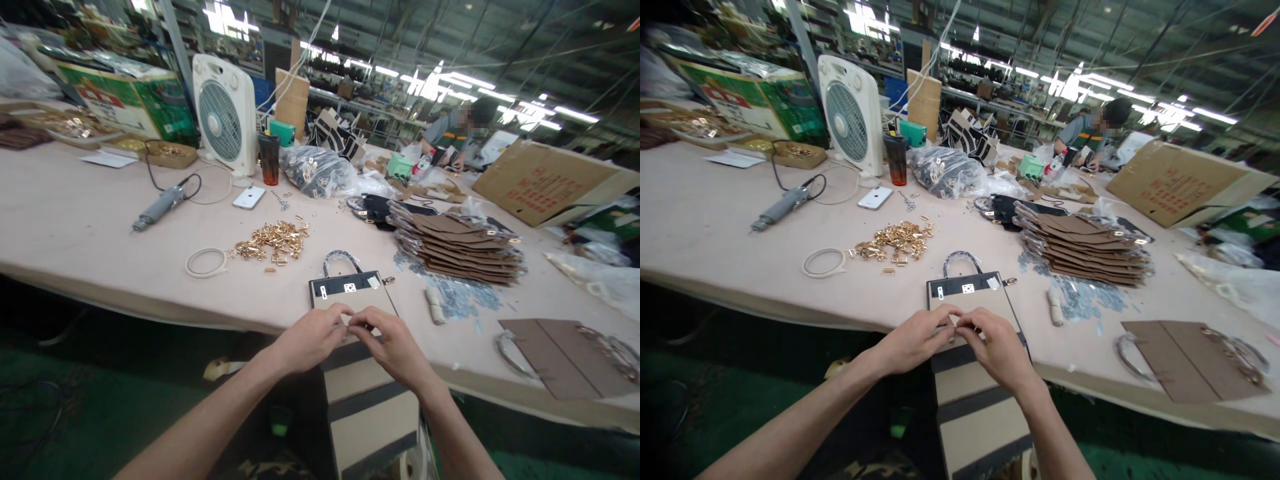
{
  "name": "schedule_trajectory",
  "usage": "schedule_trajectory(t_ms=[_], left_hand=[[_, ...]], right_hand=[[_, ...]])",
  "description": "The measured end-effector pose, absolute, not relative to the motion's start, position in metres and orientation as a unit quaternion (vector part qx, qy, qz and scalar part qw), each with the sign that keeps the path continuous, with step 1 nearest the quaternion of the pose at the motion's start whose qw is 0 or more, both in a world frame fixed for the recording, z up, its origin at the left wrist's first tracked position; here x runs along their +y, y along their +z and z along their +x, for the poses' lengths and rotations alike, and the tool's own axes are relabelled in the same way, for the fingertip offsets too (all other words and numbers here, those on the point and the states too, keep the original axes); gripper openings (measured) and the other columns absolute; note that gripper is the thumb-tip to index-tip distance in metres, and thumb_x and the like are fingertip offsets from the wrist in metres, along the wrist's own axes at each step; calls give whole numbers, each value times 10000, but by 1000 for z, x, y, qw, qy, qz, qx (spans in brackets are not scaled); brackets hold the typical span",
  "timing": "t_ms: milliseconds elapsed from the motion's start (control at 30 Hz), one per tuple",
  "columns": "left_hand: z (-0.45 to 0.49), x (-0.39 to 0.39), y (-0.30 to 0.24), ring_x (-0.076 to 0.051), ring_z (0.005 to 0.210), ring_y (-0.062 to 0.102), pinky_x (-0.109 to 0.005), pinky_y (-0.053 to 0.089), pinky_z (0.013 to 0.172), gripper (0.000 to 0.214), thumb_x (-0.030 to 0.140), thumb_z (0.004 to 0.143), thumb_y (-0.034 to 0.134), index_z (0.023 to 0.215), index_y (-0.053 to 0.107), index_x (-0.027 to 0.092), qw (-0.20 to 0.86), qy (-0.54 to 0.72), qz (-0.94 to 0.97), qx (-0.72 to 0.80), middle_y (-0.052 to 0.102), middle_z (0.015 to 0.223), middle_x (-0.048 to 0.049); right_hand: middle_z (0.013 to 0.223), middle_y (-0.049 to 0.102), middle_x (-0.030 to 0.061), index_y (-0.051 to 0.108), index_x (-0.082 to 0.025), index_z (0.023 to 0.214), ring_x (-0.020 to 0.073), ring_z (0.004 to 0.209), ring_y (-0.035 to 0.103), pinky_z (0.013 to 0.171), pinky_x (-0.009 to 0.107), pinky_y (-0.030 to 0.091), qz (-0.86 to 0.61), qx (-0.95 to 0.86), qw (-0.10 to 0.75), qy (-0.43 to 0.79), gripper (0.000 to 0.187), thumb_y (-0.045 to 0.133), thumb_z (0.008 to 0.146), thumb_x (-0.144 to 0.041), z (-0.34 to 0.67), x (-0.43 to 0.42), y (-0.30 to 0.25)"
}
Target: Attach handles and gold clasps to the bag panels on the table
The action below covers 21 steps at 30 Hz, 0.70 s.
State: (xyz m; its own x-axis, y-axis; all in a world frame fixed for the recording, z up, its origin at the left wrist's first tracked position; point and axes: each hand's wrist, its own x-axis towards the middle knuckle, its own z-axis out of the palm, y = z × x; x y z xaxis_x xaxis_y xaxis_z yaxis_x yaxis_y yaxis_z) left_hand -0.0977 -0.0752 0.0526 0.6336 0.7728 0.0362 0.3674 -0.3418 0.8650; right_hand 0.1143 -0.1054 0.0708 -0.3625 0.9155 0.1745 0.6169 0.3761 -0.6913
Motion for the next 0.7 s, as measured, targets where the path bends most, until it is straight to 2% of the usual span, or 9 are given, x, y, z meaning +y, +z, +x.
schedule_trajectory(t_ms=[67,133,433,700], left_hand=[[-99,-74,52,-189,902,681,-257,459,799,256,301,1032,491,1128,705,197,435,240,796,345,755,979,-42],[-99,-73,52,-166,860,670,-236,437,761,249,292,1036,507,1003,730,187,428,250,805,325,751,927,-27],[-99,-72,45,-134,773,634,-220,407,728,240,267,1007,560,927,760,161,449,292,790,299,724,821,-3],[-94,-74,40,-146,703,558,-237,394,659,272,319,936,591,859,778,137,552,305,698,339,648,710,3]], right_hand=[[920,692,11,681,-248,967,185,862,654,795,307,487,-491,-781,274,271,69,632,1003,-216,115,-107,72],[923,682,13,674,-248,973,185,858,647,793,308,490,-491,-779,271,280,64,627,1005,-219,116,-109,73],[909,663,13,650,-238,945,175,838,622,781,296,484,-495,-757,285,317,85,610,1017,-260,117,-112,68],[882,647,9,639,-227,930,171,825,609,773,292,481,-489,-736,309,350,112,596,1021,-278,116,-112,67]])
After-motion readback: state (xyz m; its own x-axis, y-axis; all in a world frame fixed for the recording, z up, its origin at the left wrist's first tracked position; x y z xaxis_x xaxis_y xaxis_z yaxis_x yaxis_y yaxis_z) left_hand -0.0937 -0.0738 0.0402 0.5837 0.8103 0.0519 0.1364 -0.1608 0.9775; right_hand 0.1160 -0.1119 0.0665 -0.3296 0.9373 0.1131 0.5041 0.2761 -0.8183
